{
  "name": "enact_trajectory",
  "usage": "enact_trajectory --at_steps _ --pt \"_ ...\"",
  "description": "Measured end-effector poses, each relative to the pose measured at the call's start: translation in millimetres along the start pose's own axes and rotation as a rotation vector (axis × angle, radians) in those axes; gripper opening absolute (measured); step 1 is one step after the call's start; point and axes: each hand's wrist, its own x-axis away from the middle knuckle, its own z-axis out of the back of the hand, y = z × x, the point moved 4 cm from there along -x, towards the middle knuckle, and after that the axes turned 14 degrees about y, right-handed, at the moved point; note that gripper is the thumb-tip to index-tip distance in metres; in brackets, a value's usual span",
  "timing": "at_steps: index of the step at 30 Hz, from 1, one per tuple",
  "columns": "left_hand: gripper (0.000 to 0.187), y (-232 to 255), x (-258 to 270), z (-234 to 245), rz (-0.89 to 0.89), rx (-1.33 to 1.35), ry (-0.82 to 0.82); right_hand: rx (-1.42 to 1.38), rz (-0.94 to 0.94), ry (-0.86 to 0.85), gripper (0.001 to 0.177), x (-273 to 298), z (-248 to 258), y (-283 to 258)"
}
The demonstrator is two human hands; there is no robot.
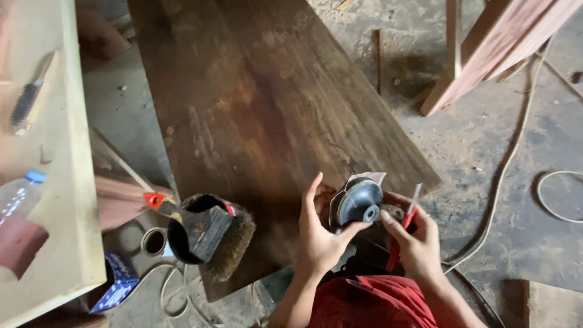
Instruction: Trimming excess sandpaper from a circular sanding pad using a utility knife and sanding a wooden board.
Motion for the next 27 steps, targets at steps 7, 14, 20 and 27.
enact_trajectory --at_steps 7,14,20,27 --pt "0.076 15 -7 17 0.082 0.374 -0.383 -0.178 -0.012 -0.145 0.029 -4 -1 4" --pt "0.065 -34 6 24 0.244 0.805 -0.361 0.069 0.102 -0.217 0.051 7 -11 -46" --pt "0.058 -43 19 35 0.347 1.200 -0.272 -0.102 0.369 -0.412 0.013 -3 -5 -50" --pt "0.076 -61 38 48 0.381 0.961 -0.016 0.272 1.059 -0.428 0.023 9 -23 -60"
